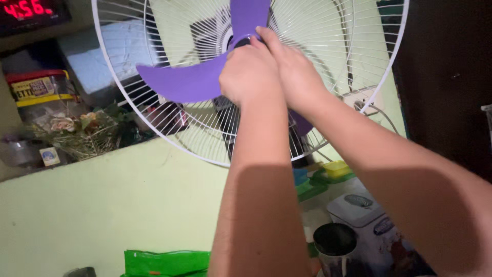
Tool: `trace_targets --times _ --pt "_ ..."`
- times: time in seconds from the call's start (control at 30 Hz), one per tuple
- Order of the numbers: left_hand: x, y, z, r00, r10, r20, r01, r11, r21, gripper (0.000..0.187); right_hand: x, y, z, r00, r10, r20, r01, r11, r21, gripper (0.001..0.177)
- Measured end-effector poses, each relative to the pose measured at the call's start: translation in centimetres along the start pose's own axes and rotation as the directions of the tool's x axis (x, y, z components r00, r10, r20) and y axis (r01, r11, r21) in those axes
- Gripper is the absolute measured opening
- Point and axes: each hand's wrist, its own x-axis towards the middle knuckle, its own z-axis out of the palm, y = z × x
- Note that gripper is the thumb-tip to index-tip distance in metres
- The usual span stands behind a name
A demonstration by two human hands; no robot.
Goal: The person assembles a table fan by attaching the purple fan blades to the motor hub and securing them with a black cap. They then attach the front wire grill to complete the assembly.
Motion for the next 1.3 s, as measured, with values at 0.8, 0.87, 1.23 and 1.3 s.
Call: trace_targets --times 0.8,0.87,1.23,1.3 --pt "2.4 -3.0 3.2 0.67 0.703 -0.238 -0.377 0.598 0.707 0.03 -0.2 1.1 1.3 1.0 -0.001 -0.011 0.001 0.999 -0.048 0.067" --pt "2.6 -4.0 2.5 0.539 0.798 -0.269 -0.362 0.507 0.782 0.035 -0.3 1.0 1.2 0.999 0.035 0.034 -0.033 0.999 -0.037 0.073" --pt "-0.7 -2.3 -1.4 0.979 0.199 -0.045 -0.195 0.977 0.086 0.066 -0.2 -0.2 0.4 0.998 0.061 0.031 -0.058 0.994 -0.098 0.053" --pt "-0.9 -1.5 -1.3 0.999 -0.022 0.048 0.027 0.994 -0.103 0.067 -0.2 -0.3 0.6 0.982 0.181 0.052 -0.176 0.98 -0.095 0.045"
